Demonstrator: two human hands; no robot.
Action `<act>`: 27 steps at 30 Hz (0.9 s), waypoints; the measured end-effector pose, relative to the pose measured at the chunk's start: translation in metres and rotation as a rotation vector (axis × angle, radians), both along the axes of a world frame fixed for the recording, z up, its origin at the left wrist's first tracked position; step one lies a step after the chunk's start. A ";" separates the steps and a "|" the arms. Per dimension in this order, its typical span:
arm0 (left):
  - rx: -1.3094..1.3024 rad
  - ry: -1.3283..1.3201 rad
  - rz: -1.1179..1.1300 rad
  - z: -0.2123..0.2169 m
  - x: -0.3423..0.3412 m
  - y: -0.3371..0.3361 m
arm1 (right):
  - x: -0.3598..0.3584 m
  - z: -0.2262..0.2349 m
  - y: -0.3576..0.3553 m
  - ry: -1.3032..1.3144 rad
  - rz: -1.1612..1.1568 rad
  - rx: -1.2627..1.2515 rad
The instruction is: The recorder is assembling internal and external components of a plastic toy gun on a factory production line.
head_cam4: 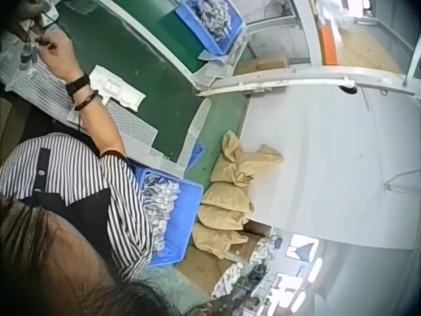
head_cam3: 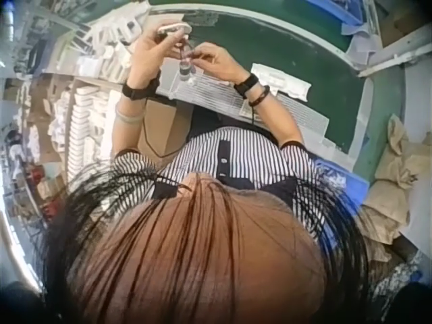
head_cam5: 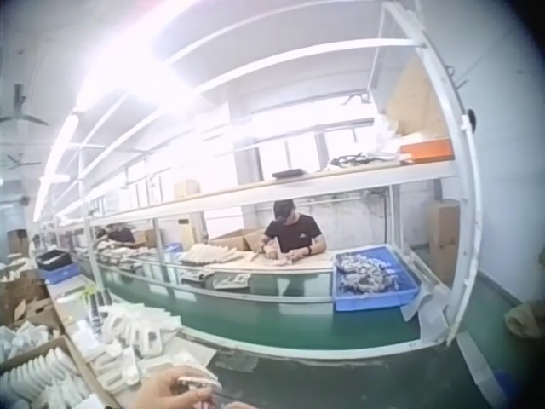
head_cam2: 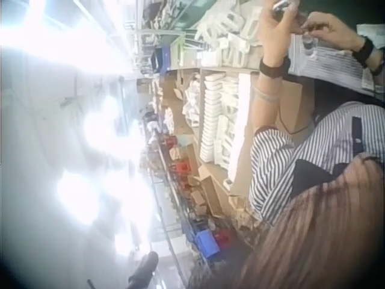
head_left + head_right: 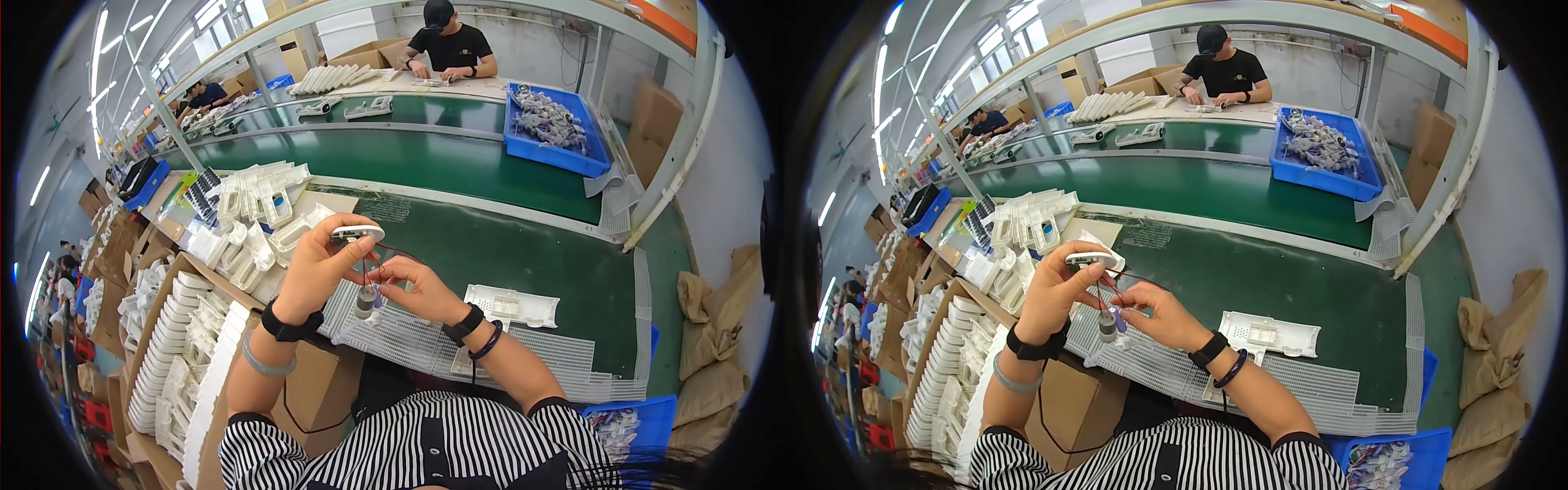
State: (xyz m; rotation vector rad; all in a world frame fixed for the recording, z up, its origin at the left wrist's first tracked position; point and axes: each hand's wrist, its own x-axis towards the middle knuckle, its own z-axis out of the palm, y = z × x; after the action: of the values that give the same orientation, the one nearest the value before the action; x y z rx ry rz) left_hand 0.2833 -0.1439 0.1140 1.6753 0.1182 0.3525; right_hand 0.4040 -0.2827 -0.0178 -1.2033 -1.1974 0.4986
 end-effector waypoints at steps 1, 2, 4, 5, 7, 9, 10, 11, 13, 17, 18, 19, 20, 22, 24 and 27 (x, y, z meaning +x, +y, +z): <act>0.010 -0.028 0.000 0.001 -0.001 -0.003 | -0.001 0.003 -0.001 -0.079 -0.061 0.066; 0.011 -0.028 0.001 0.002 -0.003 -0.005 | 0.000 0.002 -0.002 -0.079 -0.061 0.067; 0.031 0.002 0.010 0.003 -0.003 -0.011 | 0.004 0.002 -0.005 -0.234 -0.098 0.014; 0.031 0.002 0.009 0.004 -0.003 -0.015 | 0.003 0.002 -0.006 -0.234 -0.099 0.014; -0.100 -0.007 -0.075 0.004 -0.002 -0.026 | -0.003 0.005 -0.005 0.167 0.025 -0.116; -0.002 -0.009 -0.094 0.008 -0.002 -0.038 | -0.014 -0.003 0.005 0.297 0.090 -0.008; 0.092 -0.014 -0.101 0.007 -0.002 -0.043 | -0.020 -0.006 0.009 0.424 0.165 0.094; 0.172 -0.067 -0.071 0.001 0.000 -0.045 | -0.023 -0.008 0.011 0.403 0.174 0.083; 0.407 -0.172 -0.005 -0.004 0.005 -0.043 | -0.028 -0.006 0.008 0.522 0.277 0.061; 0.351 -0.036 0.070 0.001 0.002 -0.042 | -0.031 -0.010 0.003 0.708 0.371 -0.086; 0.186 0.050 0.085 0.005 -0.001 -0.041 | -0.032 -0.008 0.001 0.770 0.396 -0.187; 0.177 0.005 0.056 0.005 -0.003 -0.036 | -0.032 -0.006 -0.002 0.767 0.402 -0.181; 0.187 0.003 0.060 0.004 -0.004 -0.032 | -0.032 -0.004 -0.008 0.756 0.433 -0.255; 0.374 -0.135 0.123 -0.002 -0.006 -0.019 | -0.027 -0.001 -0.011 0.731 0.472 -0.339; 0.368 -0.231 0.153 0.003 -0.010 -0.014 | -0.020 0.001 -0.018 0.884 0.552 -0.236; 0.444 0.010 0.132 0.034 -0.026 -0.016 | 0.008 0.003 -0.029 0.715 0.516 -0.143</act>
State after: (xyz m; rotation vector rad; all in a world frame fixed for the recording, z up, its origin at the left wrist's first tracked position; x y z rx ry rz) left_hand 0.2570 -0.1604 0.1481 2.1138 0.1667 0.4959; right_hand 0.4117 -0.3121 -0.0145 -0.7067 -0.8353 1.2955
